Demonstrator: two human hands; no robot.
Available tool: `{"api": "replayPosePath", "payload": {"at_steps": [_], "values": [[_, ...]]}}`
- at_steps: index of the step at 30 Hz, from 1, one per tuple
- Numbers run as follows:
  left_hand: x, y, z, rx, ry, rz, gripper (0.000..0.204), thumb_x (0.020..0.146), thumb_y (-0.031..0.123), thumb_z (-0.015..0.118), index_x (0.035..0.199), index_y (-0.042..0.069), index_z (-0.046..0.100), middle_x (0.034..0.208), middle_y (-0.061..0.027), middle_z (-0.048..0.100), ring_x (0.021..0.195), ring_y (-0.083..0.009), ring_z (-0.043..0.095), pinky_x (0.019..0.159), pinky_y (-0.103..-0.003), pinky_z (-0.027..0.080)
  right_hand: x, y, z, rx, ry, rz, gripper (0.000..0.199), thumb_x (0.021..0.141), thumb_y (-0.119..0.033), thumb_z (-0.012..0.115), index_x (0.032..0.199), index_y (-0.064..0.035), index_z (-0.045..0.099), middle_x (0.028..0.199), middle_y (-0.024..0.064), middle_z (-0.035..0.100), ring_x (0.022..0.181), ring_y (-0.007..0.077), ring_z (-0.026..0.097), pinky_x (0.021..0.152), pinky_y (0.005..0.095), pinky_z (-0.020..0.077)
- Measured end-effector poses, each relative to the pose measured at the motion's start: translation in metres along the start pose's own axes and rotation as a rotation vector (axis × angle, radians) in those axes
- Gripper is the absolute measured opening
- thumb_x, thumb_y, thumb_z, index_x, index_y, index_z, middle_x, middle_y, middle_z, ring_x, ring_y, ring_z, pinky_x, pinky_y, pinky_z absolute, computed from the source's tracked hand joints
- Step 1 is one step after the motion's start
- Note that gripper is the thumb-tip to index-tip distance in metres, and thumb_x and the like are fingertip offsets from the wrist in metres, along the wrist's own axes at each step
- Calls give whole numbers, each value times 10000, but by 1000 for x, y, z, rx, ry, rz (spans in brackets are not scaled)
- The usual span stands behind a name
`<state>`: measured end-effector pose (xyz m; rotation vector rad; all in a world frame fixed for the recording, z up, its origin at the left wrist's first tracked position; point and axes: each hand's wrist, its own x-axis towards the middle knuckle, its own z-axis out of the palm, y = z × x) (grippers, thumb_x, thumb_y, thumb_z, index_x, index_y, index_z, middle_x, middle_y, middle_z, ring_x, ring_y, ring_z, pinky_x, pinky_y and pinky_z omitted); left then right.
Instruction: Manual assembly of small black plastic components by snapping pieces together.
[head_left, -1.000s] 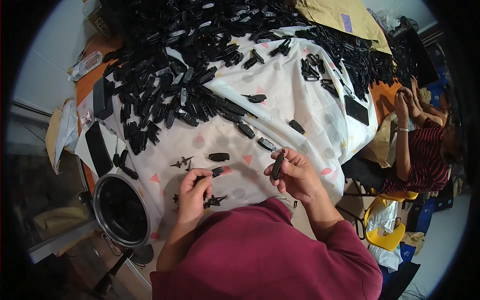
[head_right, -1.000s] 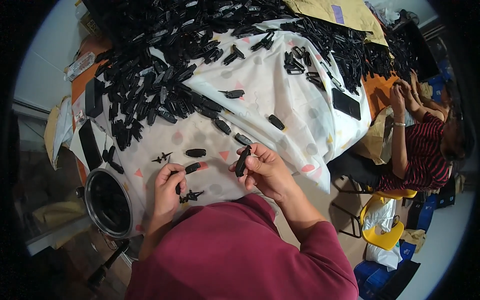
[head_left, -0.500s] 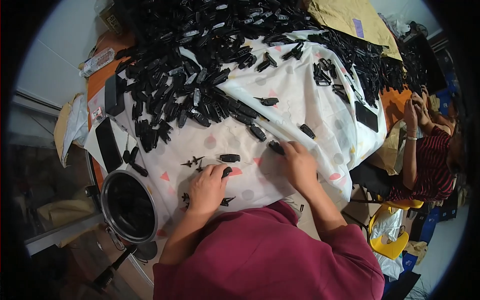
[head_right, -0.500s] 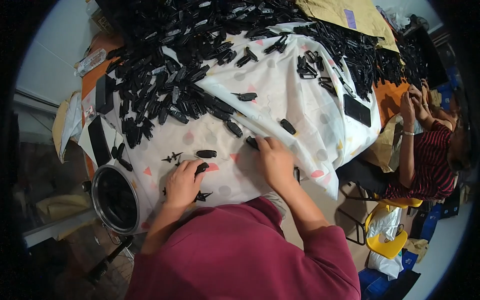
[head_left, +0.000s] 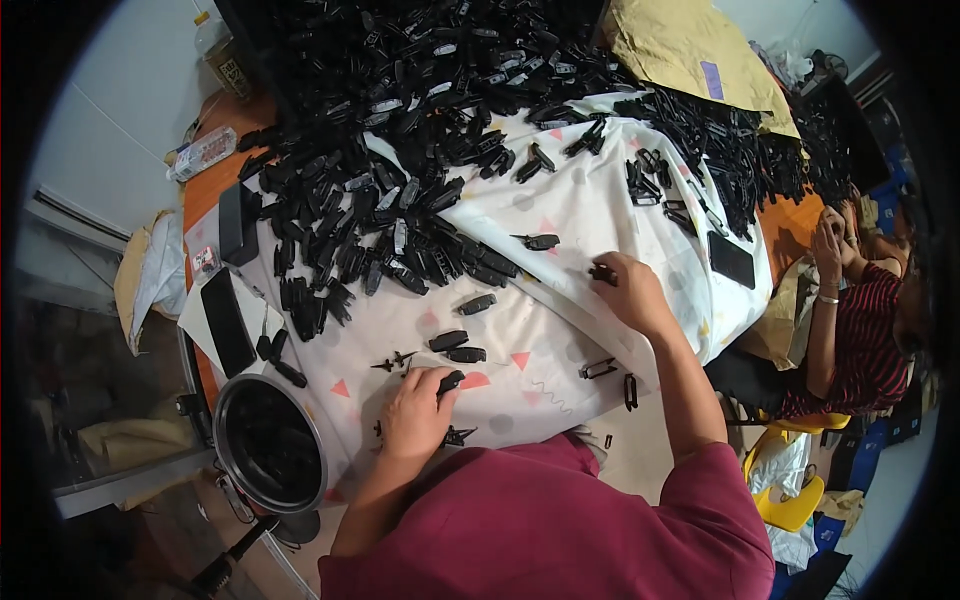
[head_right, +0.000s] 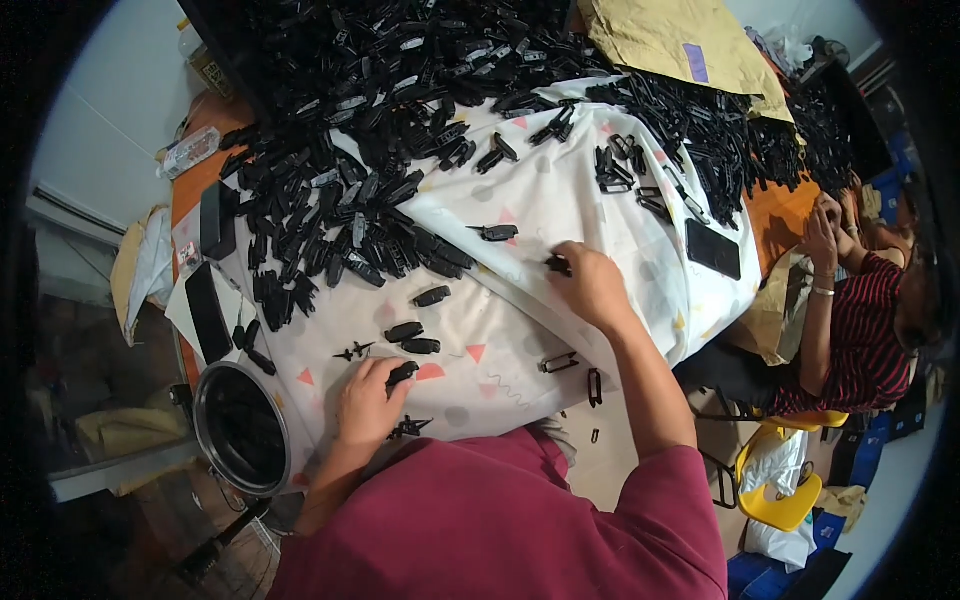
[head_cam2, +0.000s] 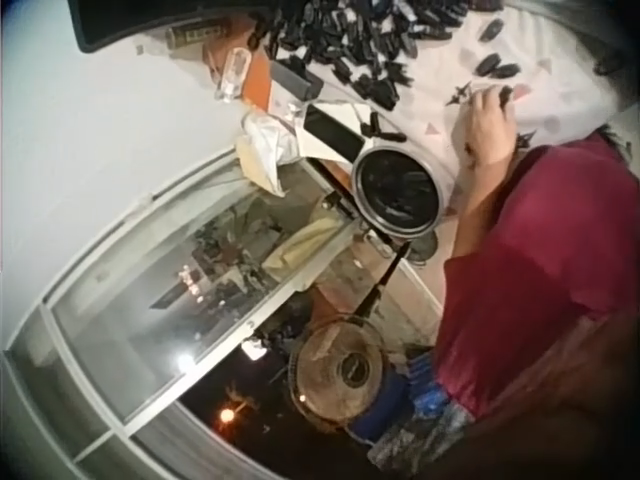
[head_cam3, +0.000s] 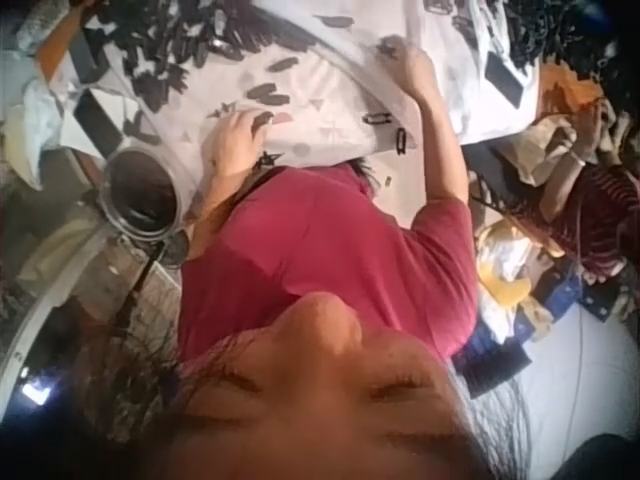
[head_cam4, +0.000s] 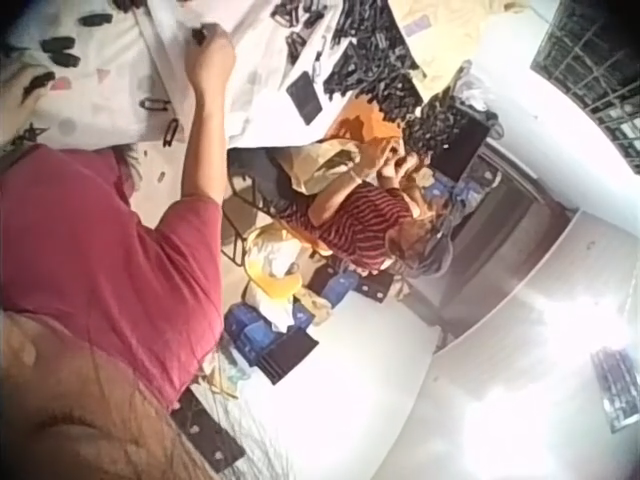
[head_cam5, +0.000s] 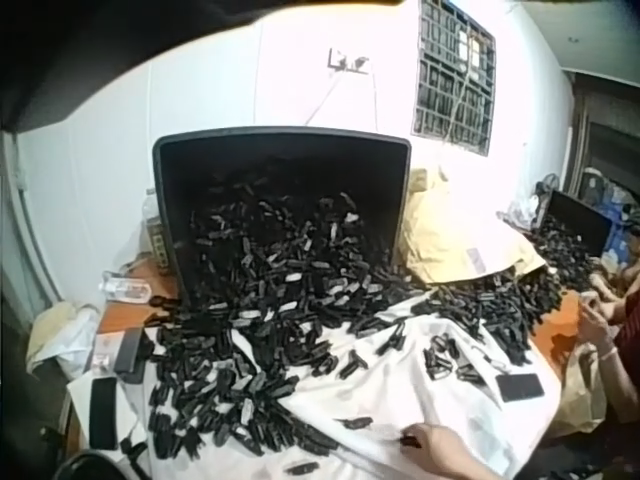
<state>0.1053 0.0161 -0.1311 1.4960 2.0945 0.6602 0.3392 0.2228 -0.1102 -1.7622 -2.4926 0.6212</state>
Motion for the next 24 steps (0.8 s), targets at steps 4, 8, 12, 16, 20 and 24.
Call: {"api": "replayPosePath", "payload": {"at_steps": [4, 8, 12, 16, 20, 24], "values": [[2, 5, -2, -56, 9, 57, 241, 720, 145, 642, 941, 71, 580, 892, -101, 574, 809, -317, 554, 684, -373, 450, 20, -34, 5, 471, 15, -195, 321, 743, -146, 610, 1047, -57, 559, 973, 135, 579, 797, 318, 579, 714, 359, 467], [0, -2, -4, -19, -1, 42, 262, 753, 183, 623, 996, 106, 564, 930, -98, 567, 826, -327, 555, 685, -399, 453, 62, -37, 30, -4, 36, -258, 346, 780, -185, 611, 1084, -36, 541, 991, 155, 575, 833, 278, 592, 730, 337, 466], [-1, -1, -2, -76, 24, 34, 248, 719, 155, 658, 937, 59, 587, 883, -117, 575, 812, -335, 552, 677, -380, 447, 68, -29, 24, 466, 75, -297, 387, 771, -221, 639, 1084, -18, 535, 1053, 152, 573, 871, 262, 579, 748, 339, 455], [-3, -8, 2, -82, 50, 43, 247, 712, 141, 660, 934, 63, 583, 873, -117, 570, 811, -330, 547, 681, -380, 444, 87, 52, -9, -64, 654, 115, 538, 772, -330, 634, 1162, 5, 477, 1099, 207, 537, 1017, 328, 502, 835, 402, 413], [-2, -7, 8, -83, 84, 43, 253, 710, 155, 663, 938, 76, 586, 877, -106, 564, 811, -324, 549, 682, -381, 445, 89, 103, 13, -262, 584, 291, 831, 726, -566, 570, 1319, -43, 315, 1289, 270, 333, 1158, 460, 326, 964, 480, 290], [-2, -10, 8, -53, 85, 38, 261, 709, 160, 665, 945, 82, 587, 880, -100, 562, 805, -319, 551, 687, -374, 447, 123, 87, -2, -151, 471, 383, 943, 625, -655, 597, 1380, -230, 225, 1402, 222, 171, 1245, 440, 201, 997, 528, 208]]}}
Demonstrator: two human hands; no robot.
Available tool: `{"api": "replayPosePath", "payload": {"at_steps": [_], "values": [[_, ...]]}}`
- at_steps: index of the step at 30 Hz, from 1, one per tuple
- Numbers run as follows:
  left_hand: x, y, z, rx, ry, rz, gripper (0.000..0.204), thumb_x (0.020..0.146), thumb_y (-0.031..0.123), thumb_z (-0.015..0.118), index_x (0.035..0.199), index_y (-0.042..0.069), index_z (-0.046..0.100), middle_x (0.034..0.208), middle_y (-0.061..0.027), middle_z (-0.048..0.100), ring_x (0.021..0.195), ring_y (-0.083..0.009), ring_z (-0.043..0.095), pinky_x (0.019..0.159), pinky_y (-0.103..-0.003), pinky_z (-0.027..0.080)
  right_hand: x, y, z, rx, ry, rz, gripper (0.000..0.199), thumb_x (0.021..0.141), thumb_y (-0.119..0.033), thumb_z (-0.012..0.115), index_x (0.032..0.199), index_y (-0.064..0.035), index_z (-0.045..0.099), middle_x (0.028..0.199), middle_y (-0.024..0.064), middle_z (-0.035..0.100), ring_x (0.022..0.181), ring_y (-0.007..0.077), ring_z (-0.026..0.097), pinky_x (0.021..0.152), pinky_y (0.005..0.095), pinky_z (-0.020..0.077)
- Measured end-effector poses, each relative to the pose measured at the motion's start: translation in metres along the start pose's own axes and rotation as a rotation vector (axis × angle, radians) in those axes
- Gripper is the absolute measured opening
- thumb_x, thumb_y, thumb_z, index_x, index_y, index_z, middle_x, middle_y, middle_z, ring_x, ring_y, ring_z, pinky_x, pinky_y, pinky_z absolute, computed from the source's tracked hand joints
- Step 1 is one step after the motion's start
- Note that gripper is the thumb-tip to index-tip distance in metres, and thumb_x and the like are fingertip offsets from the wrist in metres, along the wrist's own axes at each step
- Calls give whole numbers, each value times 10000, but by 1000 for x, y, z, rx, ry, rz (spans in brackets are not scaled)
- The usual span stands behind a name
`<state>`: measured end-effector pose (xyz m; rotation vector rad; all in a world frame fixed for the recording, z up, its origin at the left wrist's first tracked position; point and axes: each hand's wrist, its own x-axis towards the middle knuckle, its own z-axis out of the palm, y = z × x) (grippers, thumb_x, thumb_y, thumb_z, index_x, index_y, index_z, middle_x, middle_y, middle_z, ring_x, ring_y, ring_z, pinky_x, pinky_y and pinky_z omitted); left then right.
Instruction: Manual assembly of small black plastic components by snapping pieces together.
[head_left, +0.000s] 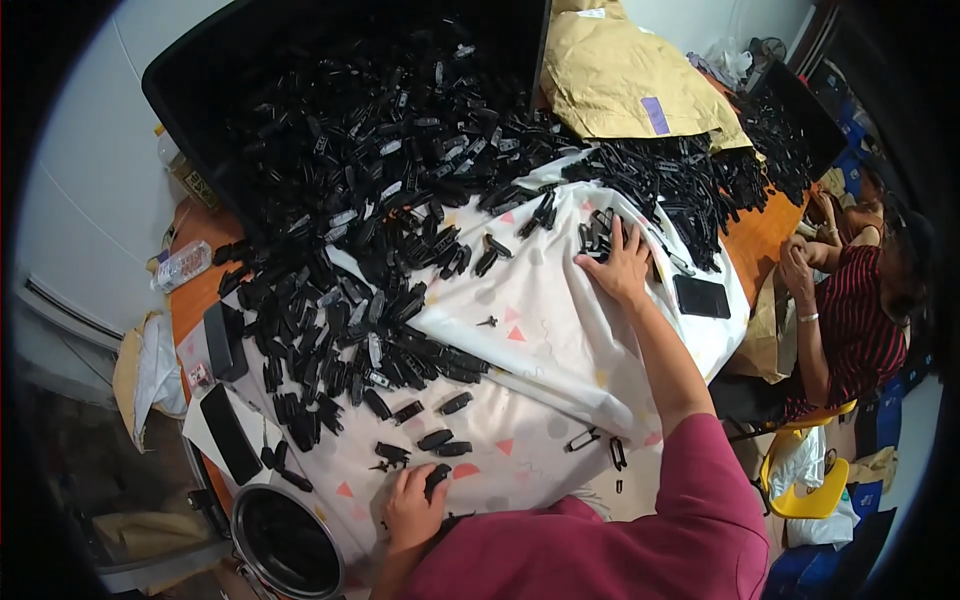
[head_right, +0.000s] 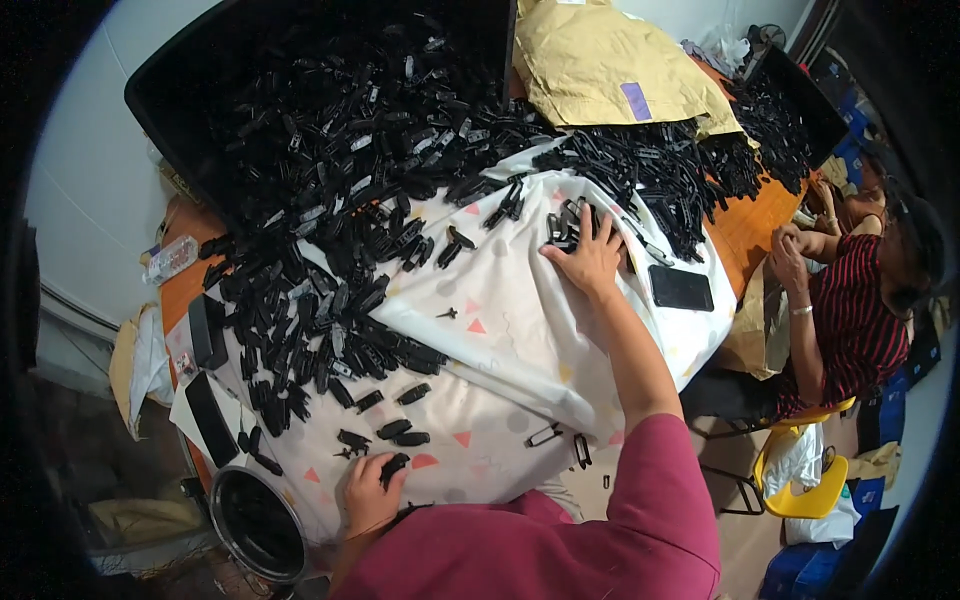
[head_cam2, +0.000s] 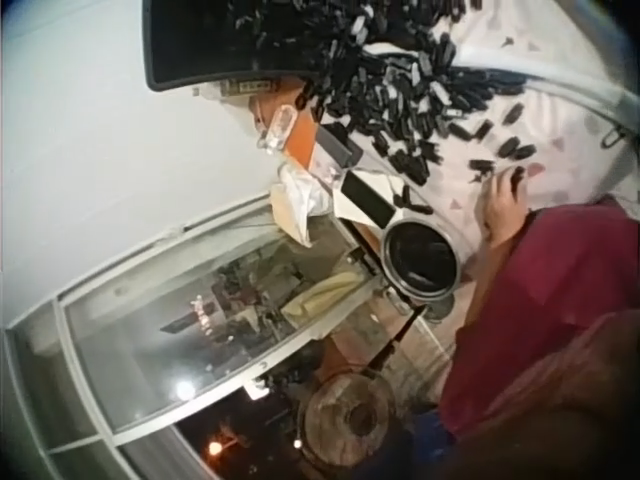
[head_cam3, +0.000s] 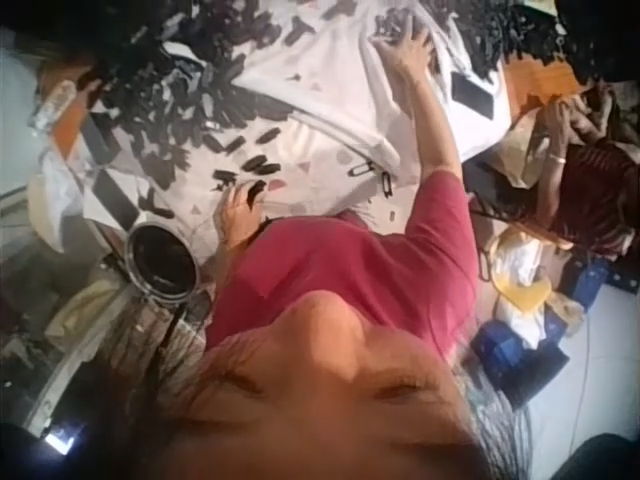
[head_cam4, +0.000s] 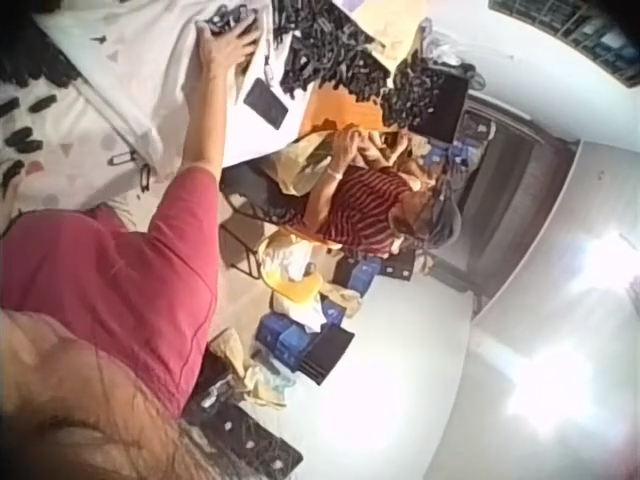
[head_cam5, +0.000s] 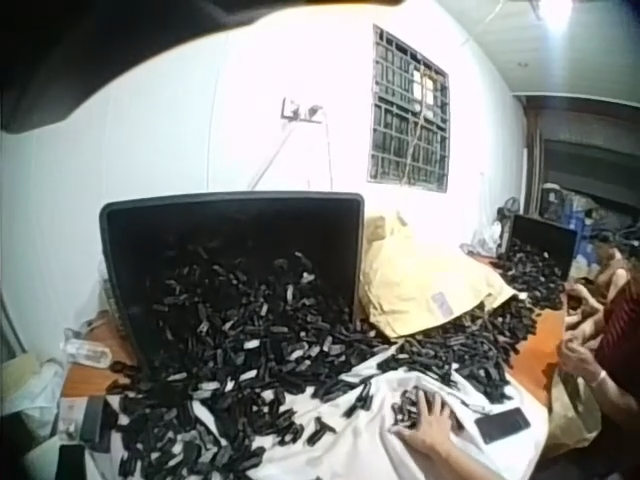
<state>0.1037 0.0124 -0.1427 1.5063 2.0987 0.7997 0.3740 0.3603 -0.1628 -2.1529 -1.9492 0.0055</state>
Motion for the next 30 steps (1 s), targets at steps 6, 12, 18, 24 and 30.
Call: {"api": "replayPosePath", "payload": {"at_steps": [6, 12, 18, 24, 30], "values": [[1, 4, 1, 21, -23, -69, 287, 709, 223, 670, 948, 84, 591, 897, -101, 562, 833, -311, 549, 708, -373, 447, 47, -15, -1, -61, -27, -127, 705, 646, -653, 570, 1255, -314, 460, 1370, 99, 309, 1184, 378, 327, 979, 474, 264], [1, -2, 2, 51, 8, -12, 280, 725, 223, 659, 967, 104, 588, 934, -83, 578, 852, -296, 566, 705, -371, 460, 56, -23, 8, -57, 111, -210, 512, 703, -504, 566, 1113, -199, 588, 1162, 109, 500, 1003, 350, 485, 791, 461, 435], [-2, -6, 6, 57, 32, 17, 283, 711, 217, 671, 956, 100, 593, 909, -83, 576, 841, -292, 565, 703, -370, 459, 78, -26, 22, -35, 54, -41, 347, 701, -277, 557, 1001, -111, 609, 994, 204, 538, 836, 372, 588, 737, 419, 487], [-3, -12, 10, -5, 120, 74, 285, 684, 177, 679, 937, 73, 601, 882, -94, 577, 814, -304, 553, 706, -364, 446, 91, -23, 12, 92, -87, 142, 330, 748, -283, 539, 955, -39, 621, 990, 189, 609, 929, 310, 591, 783, 403, 478], [-5, -11, 9, 1, 115, 54, 279, 675, 171, 678, 926, 74, 606, 873, -95, 574, 806, -302, 555, 693, -367, 445, 87, -27, -5, 15, -443, 66, 344, 676, -136, 576, 1003, -44, 631, 1036, 171, 602, 979, 283, 584, 849, 351, 460]]}}
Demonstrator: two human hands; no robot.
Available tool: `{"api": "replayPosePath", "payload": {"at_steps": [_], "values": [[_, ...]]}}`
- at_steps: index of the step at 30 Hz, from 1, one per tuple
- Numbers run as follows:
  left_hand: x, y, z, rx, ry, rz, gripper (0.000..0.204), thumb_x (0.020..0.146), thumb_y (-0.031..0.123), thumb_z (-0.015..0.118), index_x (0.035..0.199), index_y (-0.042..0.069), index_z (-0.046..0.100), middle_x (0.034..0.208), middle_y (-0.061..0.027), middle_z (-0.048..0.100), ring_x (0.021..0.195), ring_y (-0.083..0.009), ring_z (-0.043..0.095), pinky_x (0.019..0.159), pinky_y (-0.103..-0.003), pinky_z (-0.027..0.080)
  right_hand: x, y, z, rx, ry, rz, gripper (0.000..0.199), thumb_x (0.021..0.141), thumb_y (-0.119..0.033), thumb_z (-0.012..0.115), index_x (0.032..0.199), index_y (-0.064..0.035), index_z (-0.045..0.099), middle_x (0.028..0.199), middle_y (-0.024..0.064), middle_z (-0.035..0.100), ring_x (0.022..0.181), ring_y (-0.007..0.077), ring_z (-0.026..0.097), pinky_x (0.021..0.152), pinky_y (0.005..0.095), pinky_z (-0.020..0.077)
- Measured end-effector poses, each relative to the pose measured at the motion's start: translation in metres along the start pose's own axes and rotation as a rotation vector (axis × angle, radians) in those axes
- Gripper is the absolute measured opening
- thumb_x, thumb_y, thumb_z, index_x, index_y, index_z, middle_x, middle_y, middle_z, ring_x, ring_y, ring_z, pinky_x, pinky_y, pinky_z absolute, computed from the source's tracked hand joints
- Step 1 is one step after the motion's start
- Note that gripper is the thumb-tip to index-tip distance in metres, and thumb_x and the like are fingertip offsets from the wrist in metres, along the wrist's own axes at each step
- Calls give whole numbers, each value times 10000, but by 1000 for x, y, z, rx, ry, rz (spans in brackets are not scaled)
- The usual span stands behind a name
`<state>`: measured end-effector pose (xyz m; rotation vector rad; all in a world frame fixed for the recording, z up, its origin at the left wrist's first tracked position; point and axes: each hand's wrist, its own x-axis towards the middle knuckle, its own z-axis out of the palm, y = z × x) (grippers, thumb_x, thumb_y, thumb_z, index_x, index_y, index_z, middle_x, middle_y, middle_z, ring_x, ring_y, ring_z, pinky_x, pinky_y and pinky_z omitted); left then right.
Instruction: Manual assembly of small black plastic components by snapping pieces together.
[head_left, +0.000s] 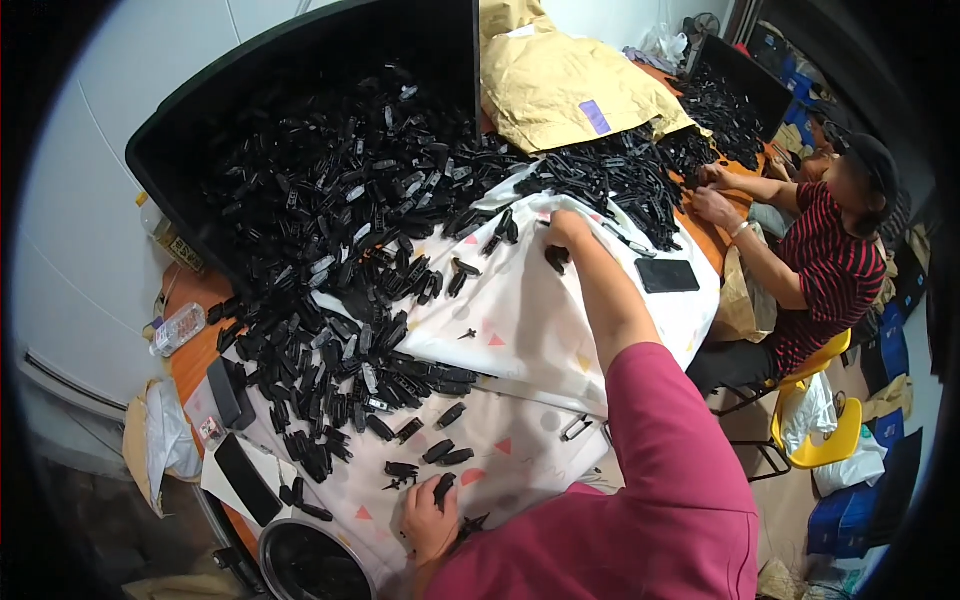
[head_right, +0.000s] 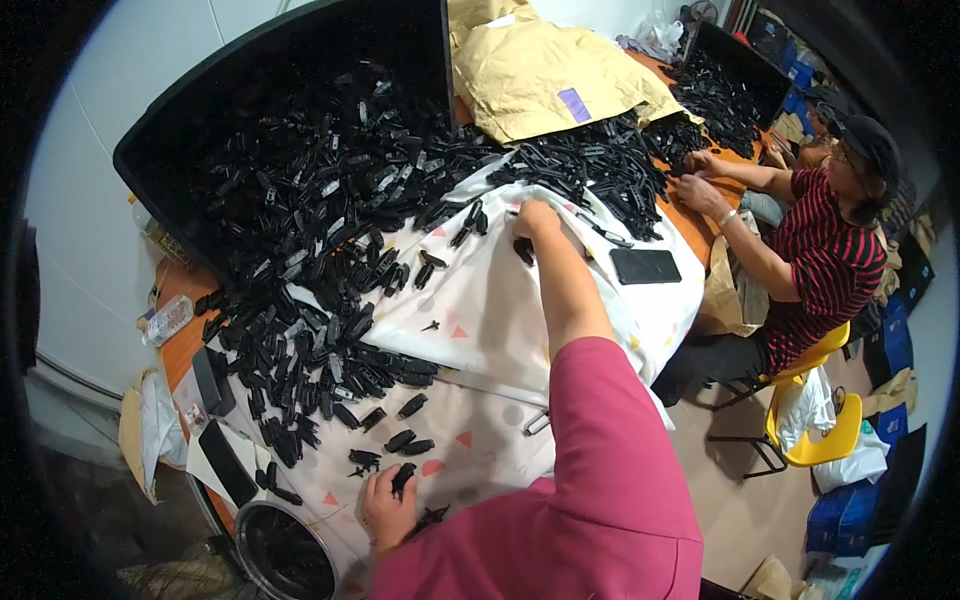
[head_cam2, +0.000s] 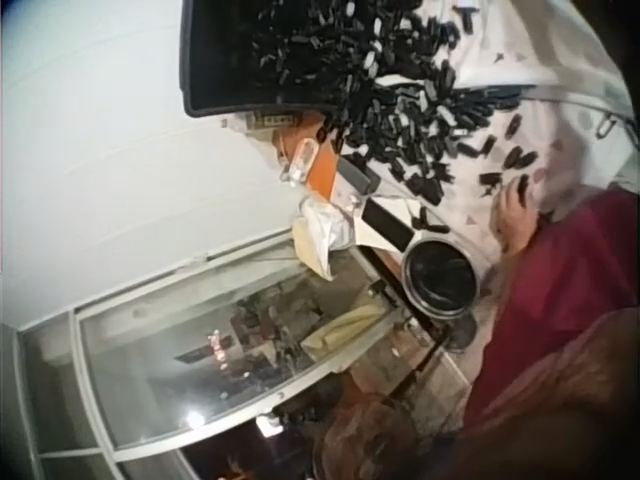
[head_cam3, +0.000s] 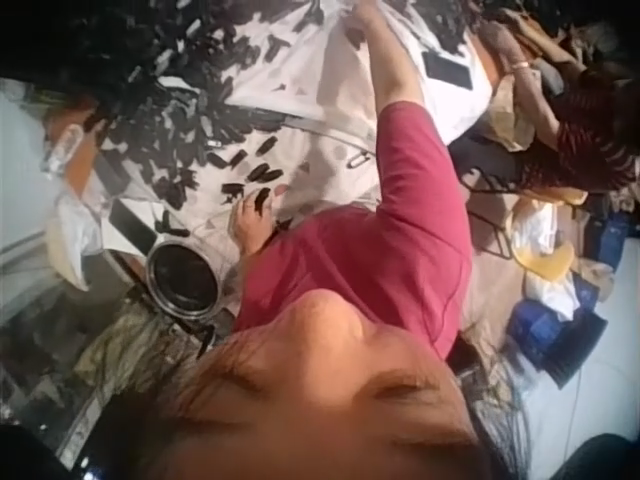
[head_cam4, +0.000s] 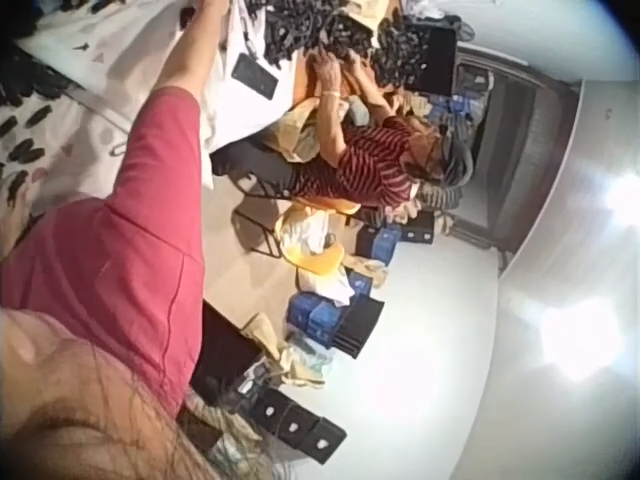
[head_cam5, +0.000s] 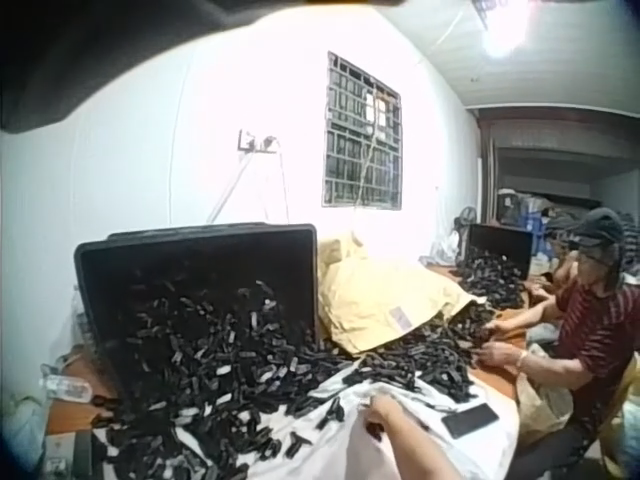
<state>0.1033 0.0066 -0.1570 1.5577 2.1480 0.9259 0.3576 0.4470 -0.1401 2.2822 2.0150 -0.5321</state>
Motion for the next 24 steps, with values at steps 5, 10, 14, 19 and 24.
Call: {"api": "replayPosePath", "payload": {"at_steps": [5, 10, 14, 19, 24], "values": [[1, -2, 0, -12, 14, 56, 269, 681, 153, 666, 928, 70, 602, 866, -98, 571, 801, -305, 549, 688, -369, 442, -38, -19, 8, 363, -3, -266, 310, 631, -99, 625, 905, 43, 611, 777, 157, 624, 570, 250, 619, 519, 346, 548], [1, 4, -2, 22, 7, 48, 260, 687, 137, 657, 929, 64, 596, 853, -105, 566, 798, -308, 546, 689, -372, 441, -136, -109, -10, 923, -654, -555, 430, 725, -114, 616, 1131, -31, 499, 858, 121, 580, 651, 196, 618, 492, 294, 549], [1, 0, 0, -8, 9, 75, 266, 677, 128, 664, 925, 59, 594, 854, -112, 566, 805, -308, 545, 699, -371, 439, -179, -136, -21, 706, -465, -821, 641, 716, -375, 691, 1255, -128, 446, 1204, 146, 493, 953, 264, 570, 637, 340, 540], [-1, 1, -1, 24, 35, 53, 268, 687, 152, 665, 939, 91, 599, 888, -93, 568, 825, -295, 556, 703, -370, 450, -51, 11, -34, 32, 457, -262, 281, 773, -121, 443, 995, -81, 610, 983, 178, 606, 872, 333, 598, 742, 414, 473], [1, 3, 0, 79, 24, 43, 268, 686, 168, 664, 935, 97, 598, 873, -88, 566, 803, -299, 559, 683, -374, 455, -28, 141, -46, -78, 126, 224, 373, 705, -269, 620, 992, -30, 608, 994, 165, 612, 900, 305, 595, 776, 377, 473]]}}
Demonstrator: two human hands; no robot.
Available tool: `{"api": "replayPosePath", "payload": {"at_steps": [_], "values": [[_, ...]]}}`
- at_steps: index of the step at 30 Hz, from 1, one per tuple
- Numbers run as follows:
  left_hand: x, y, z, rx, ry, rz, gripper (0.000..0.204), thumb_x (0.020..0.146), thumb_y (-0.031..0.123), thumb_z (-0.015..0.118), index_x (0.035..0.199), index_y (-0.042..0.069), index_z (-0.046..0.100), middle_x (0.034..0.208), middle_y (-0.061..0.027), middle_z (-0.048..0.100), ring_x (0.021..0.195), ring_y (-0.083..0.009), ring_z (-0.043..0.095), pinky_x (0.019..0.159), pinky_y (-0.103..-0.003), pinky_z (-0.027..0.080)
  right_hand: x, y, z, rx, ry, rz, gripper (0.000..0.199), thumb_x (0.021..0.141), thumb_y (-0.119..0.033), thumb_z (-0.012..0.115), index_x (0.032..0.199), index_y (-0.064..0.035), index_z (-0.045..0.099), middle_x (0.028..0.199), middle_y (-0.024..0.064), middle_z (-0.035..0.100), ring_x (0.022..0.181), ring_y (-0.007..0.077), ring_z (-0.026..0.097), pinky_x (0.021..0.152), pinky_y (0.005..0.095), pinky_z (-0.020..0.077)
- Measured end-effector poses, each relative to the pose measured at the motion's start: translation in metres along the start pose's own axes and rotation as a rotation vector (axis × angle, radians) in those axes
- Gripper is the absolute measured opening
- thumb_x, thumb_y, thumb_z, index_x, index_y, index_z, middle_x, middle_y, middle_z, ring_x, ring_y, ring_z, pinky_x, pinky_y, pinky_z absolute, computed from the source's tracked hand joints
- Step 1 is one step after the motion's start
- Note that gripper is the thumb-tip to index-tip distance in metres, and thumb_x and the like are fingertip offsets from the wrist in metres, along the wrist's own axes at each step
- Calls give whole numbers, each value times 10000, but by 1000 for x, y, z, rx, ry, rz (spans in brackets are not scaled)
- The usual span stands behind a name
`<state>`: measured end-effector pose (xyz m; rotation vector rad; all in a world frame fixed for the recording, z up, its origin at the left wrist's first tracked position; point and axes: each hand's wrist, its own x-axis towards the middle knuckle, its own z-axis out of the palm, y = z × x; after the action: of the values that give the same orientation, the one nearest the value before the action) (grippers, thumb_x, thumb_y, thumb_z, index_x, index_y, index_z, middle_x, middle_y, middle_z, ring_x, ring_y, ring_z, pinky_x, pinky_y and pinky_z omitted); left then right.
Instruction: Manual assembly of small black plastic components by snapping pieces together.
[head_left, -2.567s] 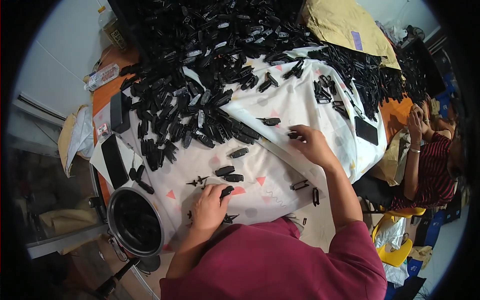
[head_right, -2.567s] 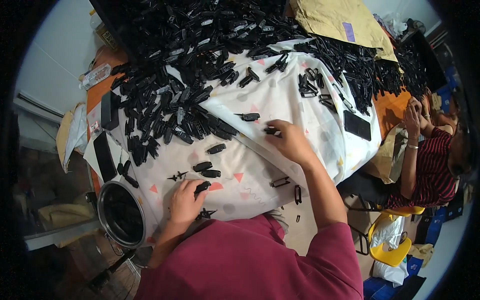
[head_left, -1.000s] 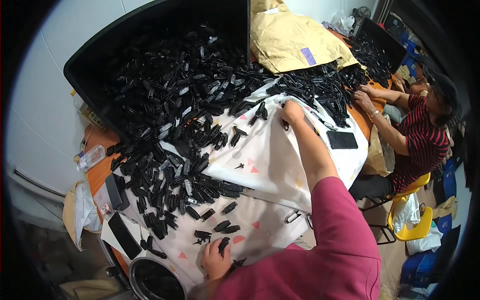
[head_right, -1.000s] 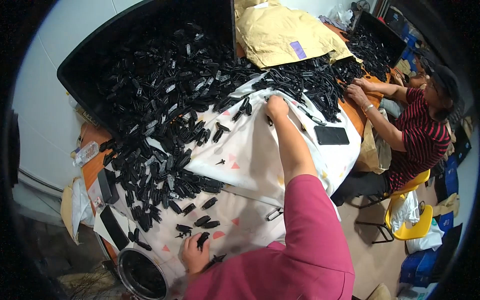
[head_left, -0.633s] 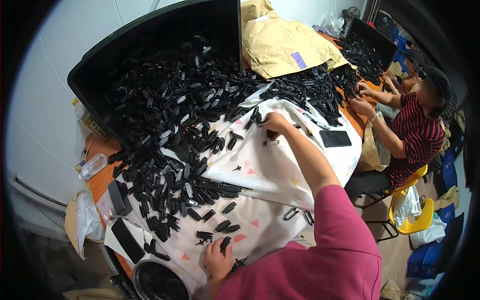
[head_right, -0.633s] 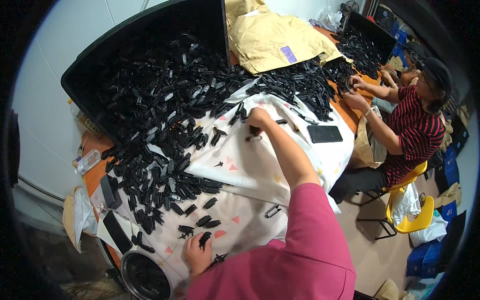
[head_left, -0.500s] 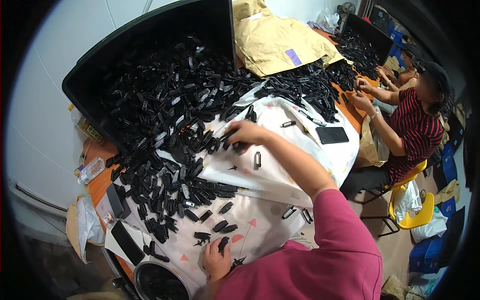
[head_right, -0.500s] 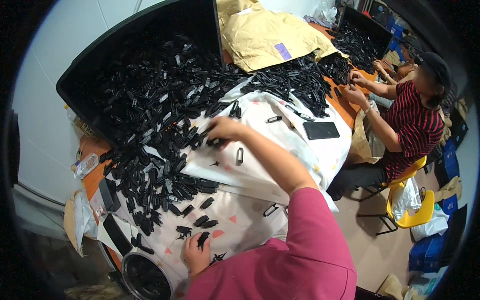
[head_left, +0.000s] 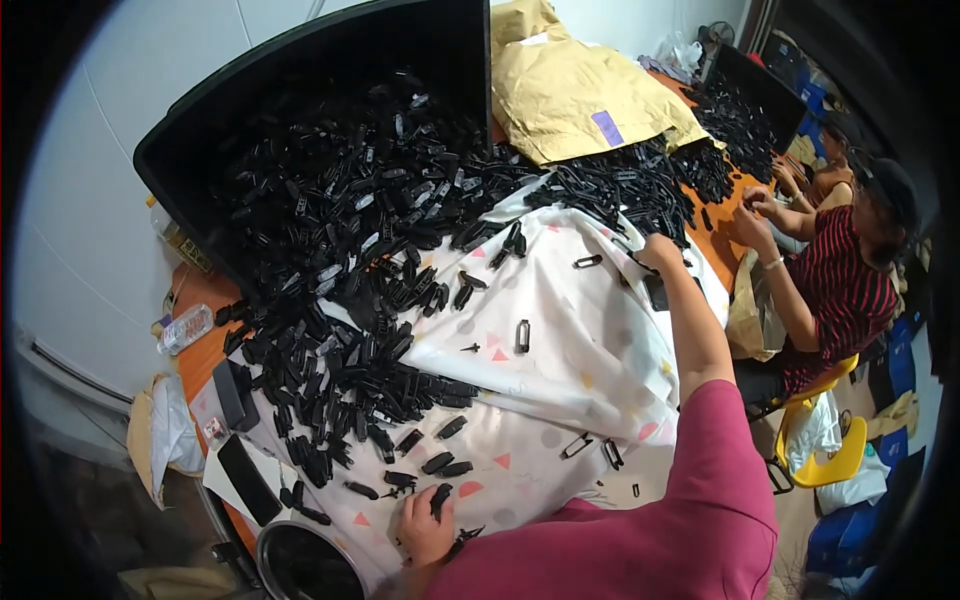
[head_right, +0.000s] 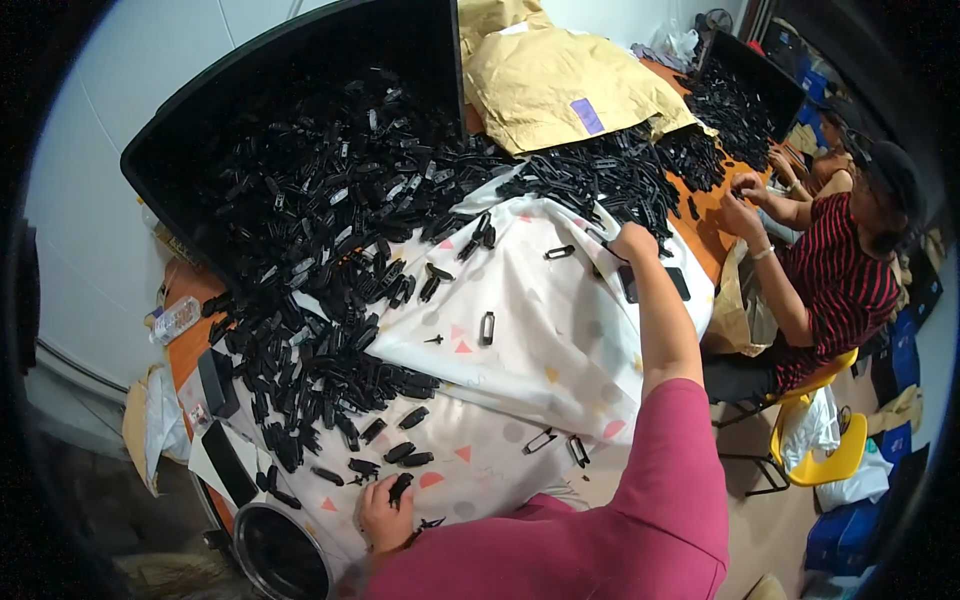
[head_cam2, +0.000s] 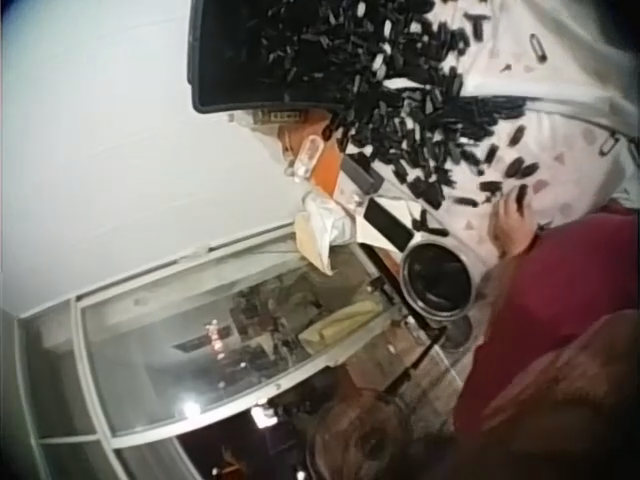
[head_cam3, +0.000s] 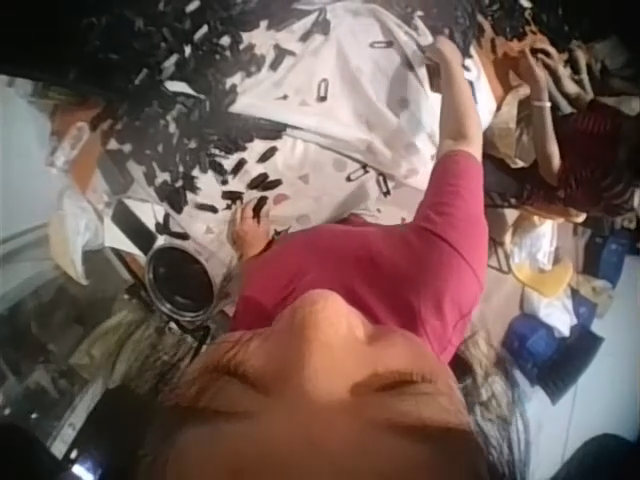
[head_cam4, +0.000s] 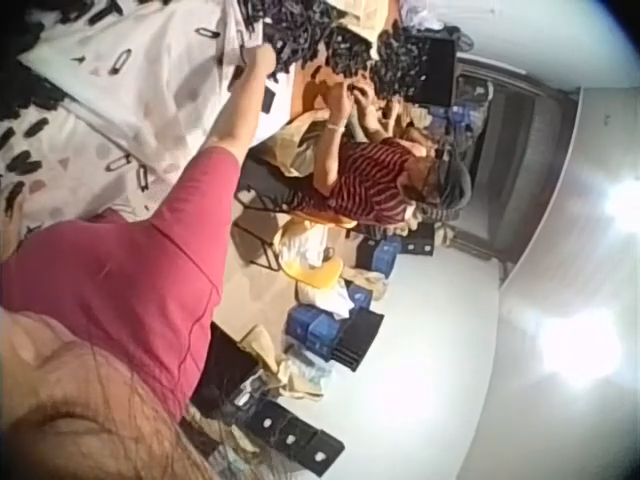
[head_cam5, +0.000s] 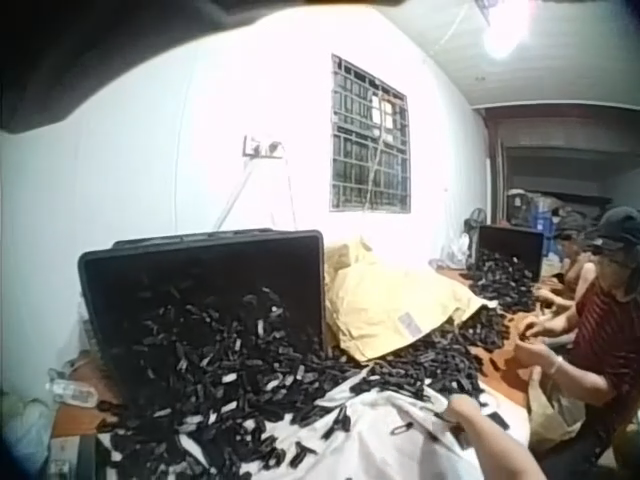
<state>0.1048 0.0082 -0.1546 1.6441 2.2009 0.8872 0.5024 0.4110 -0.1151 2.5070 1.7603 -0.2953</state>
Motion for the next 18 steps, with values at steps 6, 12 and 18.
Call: {"api": "replayPosePath", "payload": {"at_steps": [6, 12, 18], "values": [[-1, -6, 5, -60, 26, 2, 276, 681, 171, 672, 935, 98, 595, 868, -92, 564, 799, -302, 557, 676, -376, 455, 30, -7, 35, -130, 109, -156, 308, 698, -232, 597, 946, -51, 620, 956, 162, 620, 905, 301, 594, 770, 380, 475], [1, -3, 5, -48, 9, -49, 272, 681, 168, 675, 931, 93, 596, 862, -97, 566, 793, -298, 560, 677, -372, 460, 6, -68, -3, 152, 227, -269, 301, 728, -170, 602, 1010, -67, 600, 918, 192, 619, 838, 327, 607, 692, 384, 506], [1, -12, 10, -34, 74, 15, 292, 657, 192, 701, 908, 75, 608, 840, -100, 575, 769, -296, 567, 669, -364, 468, 46, -85, -18, 347, 258, -182, 594, 731, -418, 641, 1191, -72, 493, 1064, 174, 579, 937, 333, 576, 767, 369, 483]]}}
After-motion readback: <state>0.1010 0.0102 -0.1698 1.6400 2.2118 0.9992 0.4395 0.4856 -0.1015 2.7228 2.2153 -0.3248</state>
